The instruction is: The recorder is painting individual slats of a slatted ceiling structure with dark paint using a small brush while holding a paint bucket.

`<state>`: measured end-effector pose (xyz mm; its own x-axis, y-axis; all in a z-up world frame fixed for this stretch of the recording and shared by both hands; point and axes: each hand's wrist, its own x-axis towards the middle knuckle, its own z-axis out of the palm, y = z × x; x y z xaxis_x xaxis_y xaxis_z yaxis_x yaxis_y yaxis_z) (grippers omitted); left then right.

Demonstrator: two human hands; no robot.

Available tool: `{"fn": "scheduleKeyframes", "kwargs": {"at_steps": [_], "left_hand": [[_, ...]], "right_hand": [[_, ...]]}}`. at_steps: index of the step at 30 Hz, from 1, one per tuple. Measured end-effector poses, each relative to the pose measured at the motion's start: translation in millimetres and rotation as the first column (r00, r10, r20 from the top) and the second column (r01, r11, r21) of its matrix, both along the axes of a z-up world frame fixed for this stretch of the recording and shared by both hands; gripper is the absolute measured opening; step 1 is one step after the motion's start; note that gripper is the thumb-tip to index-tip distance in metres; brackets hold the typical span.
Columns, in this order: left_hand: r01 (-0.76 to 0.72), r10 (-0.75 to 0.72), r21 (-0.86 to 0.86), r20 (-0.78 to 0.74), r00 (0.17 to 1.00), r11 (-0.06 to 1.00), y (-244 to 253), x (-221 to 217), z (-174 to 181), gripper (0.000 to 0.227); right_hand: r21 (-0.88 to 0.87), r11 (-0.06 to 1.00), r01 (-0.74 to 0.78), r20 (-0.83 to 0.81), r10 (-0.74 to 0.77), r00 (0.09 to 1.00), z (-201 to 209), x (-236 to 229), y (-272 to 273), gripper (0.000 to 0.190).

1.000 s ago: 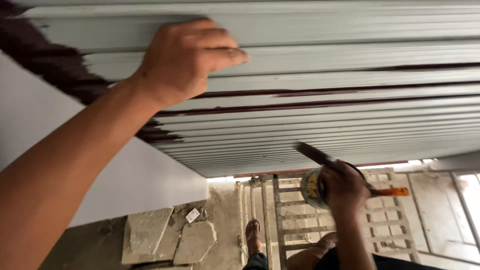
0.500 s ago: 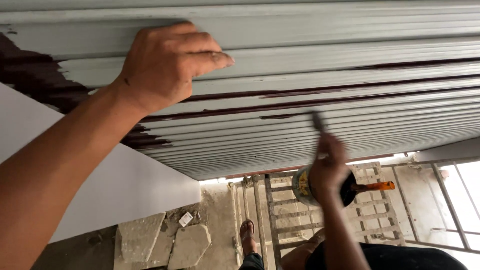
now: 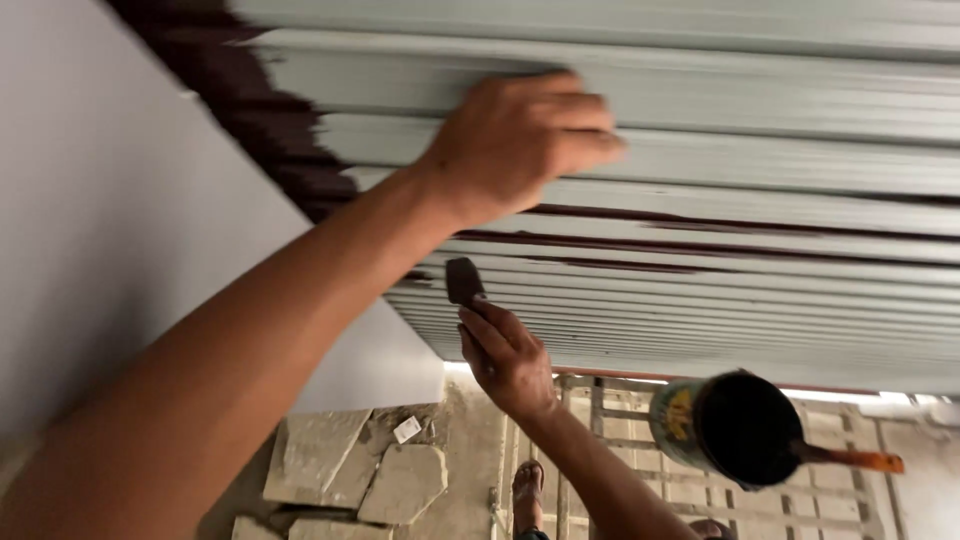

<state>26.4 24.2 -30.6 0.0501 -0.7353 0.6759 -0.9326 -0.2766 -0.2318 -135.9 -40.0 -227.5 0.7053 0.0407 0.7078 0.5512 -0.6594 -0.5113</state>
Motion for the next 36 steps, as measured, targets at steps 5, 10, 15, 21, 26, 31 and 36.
{"fn": "scheduleKeyframes", "kwargs": {"at_steps": [5,10,15,21,26,31,36], "left_hand": [[0.001,-0.001,-0.016,-0.015,1.000,1.000,0,-7,8,0.022],[-0.008,0.008,-0.014,-0.051,0.999,1.000,-2,-4,3,0.021],[0.006,-0.007,-0.016,-0.064,0.998,1.000,0,-8,7,0.023],[0.017,-0.018,-0.021,-0.097,0.995,1.000,-2,-5,1,0.023],[0.030,-0.031,-0.037,-0.041,0.999,0.999,-2,-4,2,0.019],[0.031,-0.032,-0.014,-0.071,0.997,0.999,4,-13,13,0.020],[0.027,-0.027,0.002,-0.084,0.996,1.000,7,-18,20,0.031]], "right_hand": [[0.045,0.995,-0.094,0.001,0.094,0.996,-12,31,10,0.026],[-0.024,0.996,0.088,-0.033,-0.088,0.996,-28,18,-3,0.022],[-0.144,0.987,-0.075,0.053,0.084,0.995,-4,28,46,0.027],[-0.175,0.984,0.024,0.055,-0.014,0.998,-20,41,16,0.024],[-0.185,0.934,0.304,-0.111,-0.328,0.938,-34,-1,-96,0.016],[-0.251,0.803,0.541,0.002,-0.558,0.830,-16,-30,-155,0.015],[-0.661,0.607,0.441,0.128,-0.489,0.863,-139,15,-70,0.051]]}}
